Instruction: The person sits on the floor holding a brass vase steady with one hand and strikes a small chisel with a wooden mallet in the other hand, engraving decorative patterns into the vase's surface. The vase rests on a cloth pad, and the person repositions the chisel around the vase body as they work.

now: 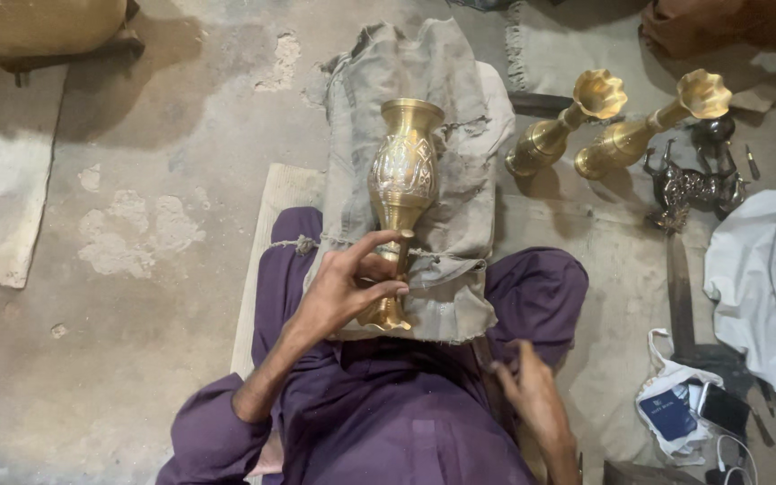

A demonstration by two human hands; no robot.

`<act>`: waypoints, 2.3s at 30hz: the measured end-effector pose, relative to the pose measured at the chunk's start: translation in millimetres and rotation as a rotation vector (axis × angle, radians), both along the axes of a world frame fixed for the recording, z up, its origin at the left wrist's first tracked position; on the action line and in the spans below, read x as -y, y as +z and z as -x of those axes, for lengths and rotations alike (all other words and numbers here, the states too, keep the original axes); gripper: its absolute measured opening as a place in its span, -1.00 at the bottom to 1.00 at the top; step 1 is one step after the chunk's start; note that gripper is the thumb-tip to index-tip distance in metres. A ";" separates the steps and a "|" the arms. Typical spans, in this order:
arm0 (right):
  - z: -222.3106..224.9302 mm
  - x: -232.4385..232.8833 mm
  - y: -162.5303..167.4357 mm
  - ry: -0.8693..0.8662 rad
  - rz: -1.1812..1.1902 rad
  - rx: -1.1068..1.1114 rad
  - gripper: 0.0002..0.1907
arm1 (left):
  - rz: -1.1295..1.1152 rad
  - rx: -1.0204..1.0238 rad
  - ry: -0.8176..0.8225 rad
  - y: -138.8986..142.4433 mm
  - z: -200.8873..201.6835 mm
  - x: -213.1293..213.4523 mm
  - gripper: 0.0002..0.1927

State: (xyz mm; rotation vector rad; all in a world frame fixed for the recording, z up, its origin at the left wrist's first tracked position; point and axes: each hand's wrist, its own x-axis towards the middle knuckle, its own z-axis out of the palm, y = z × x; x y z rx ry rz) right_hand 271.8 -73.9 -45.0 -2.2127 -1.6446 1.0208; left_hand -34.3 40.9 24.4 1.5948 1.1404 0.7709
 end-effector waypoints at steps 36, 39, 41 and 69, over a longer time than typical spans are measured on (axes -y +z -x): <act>-39.9 -28.3 5.4 0.031 -0.273 -0.333 -0.52 | -0.126 -0.387 -0.267 8.2 -34.4 -21.7 -0.46; -39.4 -35.2 4.7 0.084 -0.357 -0.256 -0.51 | -0.163 -0.396 -0.279 7.0 -34.5 -21.9 -0.47; -39.0 -37.8 4.3 0.053 -0.345 -0.308 -0.53 | -0.119 -0.410 -0.278 6.6 -35.8 -21.8 -0.45; -37.2 -41.3 22.7 0.165 -0.508 -0.218 -0.29 | -0.218 -0.350 -0.270 2.6 -30.6 -19.3 -0.45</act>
